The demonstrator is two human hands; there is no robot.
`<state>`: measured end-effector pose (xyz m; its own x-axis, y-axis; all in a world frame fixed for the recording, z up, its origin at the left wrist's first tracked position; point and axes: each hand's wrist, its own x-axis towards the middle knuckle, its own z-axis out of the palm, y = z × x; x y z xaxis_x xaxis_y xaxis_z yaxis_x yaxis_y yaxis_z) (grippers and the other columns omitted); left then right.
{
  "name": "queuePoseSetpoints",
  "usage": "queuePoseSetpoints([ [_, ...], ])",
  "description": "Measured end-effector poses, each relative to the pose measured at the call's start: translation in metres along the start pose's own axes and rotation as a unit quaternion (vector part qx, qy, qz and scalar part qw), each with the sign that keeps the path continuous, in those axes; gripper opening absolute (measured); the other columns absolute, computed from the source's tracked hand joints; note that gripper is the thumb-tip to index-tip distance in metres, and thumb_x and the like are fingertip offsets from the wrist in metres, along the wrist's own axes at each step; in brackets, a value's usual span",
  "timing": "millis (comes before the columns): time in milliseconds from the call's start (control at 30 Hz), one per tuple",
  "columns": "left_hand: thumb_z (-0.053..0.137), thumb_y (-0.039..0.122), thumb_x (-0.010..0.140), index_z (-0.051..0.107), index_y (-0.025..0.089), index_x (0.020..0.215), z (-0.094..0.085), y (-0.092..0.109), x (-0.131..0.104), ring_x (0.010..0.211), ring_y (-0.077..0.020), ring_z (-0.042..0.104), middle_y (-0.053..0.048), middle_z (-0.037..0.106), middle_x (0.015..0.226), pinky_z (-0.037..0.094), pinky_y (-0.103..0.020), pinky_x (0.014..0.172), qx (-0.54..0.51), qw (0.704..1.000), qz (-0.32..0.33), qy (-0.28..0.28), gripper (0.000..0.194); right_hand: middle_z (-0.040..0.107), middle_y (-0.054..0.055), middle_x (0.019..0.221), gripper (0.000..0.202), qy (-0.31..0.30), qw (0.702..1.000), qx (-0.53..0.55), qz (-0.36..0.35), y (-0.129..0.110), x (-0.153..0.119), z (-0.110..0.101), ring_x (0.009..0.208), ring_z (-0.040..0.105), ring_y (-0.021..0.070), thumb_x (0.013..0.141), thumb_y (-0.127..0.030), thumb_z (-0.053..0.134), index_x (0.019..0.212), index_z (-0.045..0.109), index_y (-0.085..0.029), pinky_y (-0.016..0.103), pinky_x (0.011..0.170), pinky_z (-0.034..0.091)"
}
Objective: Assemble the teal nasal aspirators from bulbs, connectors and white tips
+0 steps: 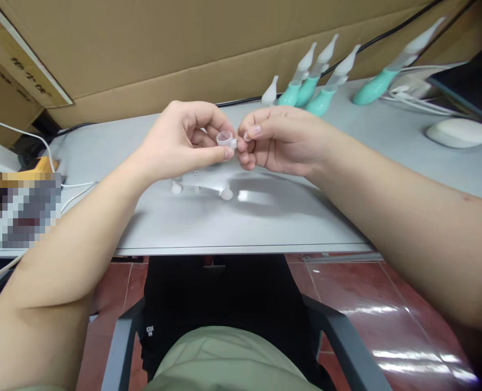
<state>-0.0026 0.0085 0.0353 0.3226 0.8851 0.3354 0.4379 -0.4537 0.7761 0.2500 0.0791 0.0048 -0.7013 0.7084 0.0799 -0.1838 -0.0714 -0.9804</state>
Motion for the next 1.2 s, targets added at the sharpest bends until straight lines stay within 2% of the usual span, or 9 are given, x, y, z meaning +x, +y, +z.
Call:
queuePoseSetpoints([
  [100,0.104,0.035,0.091,0.085,0.023,0.103,-0.003,-0.001,0.001,0.092,-0.0244,0.088,-0.006,0.089,0.105,0.077,-0.041,0.086,0.020,1.000,0.003,-0.008,0.026,0.078,0.003,0.091,0.037,-0.001,0.999,-0.032,-0.022,0.002,0.002,-0.005,0.078,0.070,0.0160,0.089,-0.027,0.107,0.086,0.071,-0.020,0.028,0.070,0.058],
  [200,0.103,0.037,0.090,0.087,0.024,0.104,-0.006,0.001,0.000,0.092,-0.0245,0.085,-0.007,0.089,0.100,0.074,-0.041,0.086,0.075,0.996,0.005,-0.055,0.025,0.078,0.003,0.082,0.035,-0.037,0.986,-0.158,-0.029,0.002,0.002,-0.011,0.073,0.069,0.0173,0.082,-0.028,0.114,0.087,0.080,-0.020,0.031,0.068,0.057],
  [367,0.089,0.020,0.089,0.085,0.025,0.100,-0.007,0.005,-0.001,0.081,-0.0191,0.076,-0.001,0.083,0.089,0.060,-0.036,0.077,0.175,0.978,0.004,-0.115,0.012,0.084,0.004,0.087,0.027,-0.108,0.925,-0.361,-0.049,-0.005,-0.001,-0.014,0.079,0.073,0.0201,0.086,-0.035,0.108,0.098,0.090,-0.021,0.034,0.073,0.057],
  [467,0.084,0.013,0.090,0.080,0.024,0.099,-0.005,0.005,-0.001,0.081,-0.0192,0.074,0.000,0.080,0.088,0.054,-0.037,0.077,0.228,0.964,0.012,-0.136,0.015,0.085,0.002,0.088,0.017,-0.105,0.893,-0.433,-0.063,-0.009,-0.003,-0.014,0.080,0.073,0.0197,0.089,-0.034,0.096,0.100,0.091,-0.022,0.035,0.075,0.055],
  [600,0.084,0.011,0.091,0.077,0.024,0.100,-0.003,0.006,-0.001,0.083,-0.0202,0.073,0.000,0.079,0.091,0.054,-0.038,0.079,0.254,0.955,0.010,-0.155,0.017,0.087,0.002,0.093,0.015,-0.094,0.870,-0.479,-0.067,-0.009,-0.002,-0.015,0.084,0.075,0.0210,0.087,-0.029,0.089,0.101,0.091,-0.023,0.036,0.079,0.055],
  [767,0.083,0.013,0.093,0.078,0.025,0.106,-0.002,0.007,0.000,0.085,-0.0208,0.073,-0.002,0.080,0.095,0.053,-0.037,0.079,0.274,0.947,0.003,-0.165,0.018,0.087,0.003,0.094,0.021,-0.098,0.865,-0.489,-0.054,-0.013,-0.002,-0.014,0.087,0.076,0.0233,0.085,-0.028,0.090,0.106,0.093,-0.024,0.037,0.080,0.054],
  [900,0.084,0.018,0.095,0.079,0.024,0.108,-0.003,0.001,-0.001,0.087,-0.0209,0.073,-0.003,0.083,0.098,0.051,-0.037,0.079,0.305,0.938,0.024,-0.161,0.016,0.085,0.004,0.095,0.019,-0.089,0.884,-0.454,-0.066,-0.014,-0.005,-0.013,0.088,0.074,0.0235,0.087,-0.024,0.090,0.106,0.092,-0.022,0.038,0.085,0.057],
  [1033,0.090,0.023,0.094,0.085,0.023,0.119,-0.004,-0.004,-0.002,0.091,-0.0215,0.076,-0.004,0.087,0.108,0.054,-0.037,0.082,0.326,0.931,0.041,-0.157,0.026,0.081,0.004,0.092,0.014,-0.073,0.897,-0.427,-0.084,-0.008,-0.004,-0.016,0.082,0.069,0.0210,0.093,-0.018,0.088,0.107,0.090,-0.020,0.037,0.080,0.055],
  [1200,0.084,0.030,0.100,0.090,0.021,0.120,-0.008,0.003,-0.005,0.093,-0.0252,0.079,-0.007,0.086,0.106,0.060,-0.041,0.088,0.332,0.925,0.140,-0.116,0.023,0.078,0.004,0.088,0.015,-0.067,0.899,-0.418,-0.112,-0.001,-0.002,-0.020,0.080,0.064,0.0193,0.098,-0.009,0.085,0.108,0.090,-0.018,0.036,0.077,0.052],
])
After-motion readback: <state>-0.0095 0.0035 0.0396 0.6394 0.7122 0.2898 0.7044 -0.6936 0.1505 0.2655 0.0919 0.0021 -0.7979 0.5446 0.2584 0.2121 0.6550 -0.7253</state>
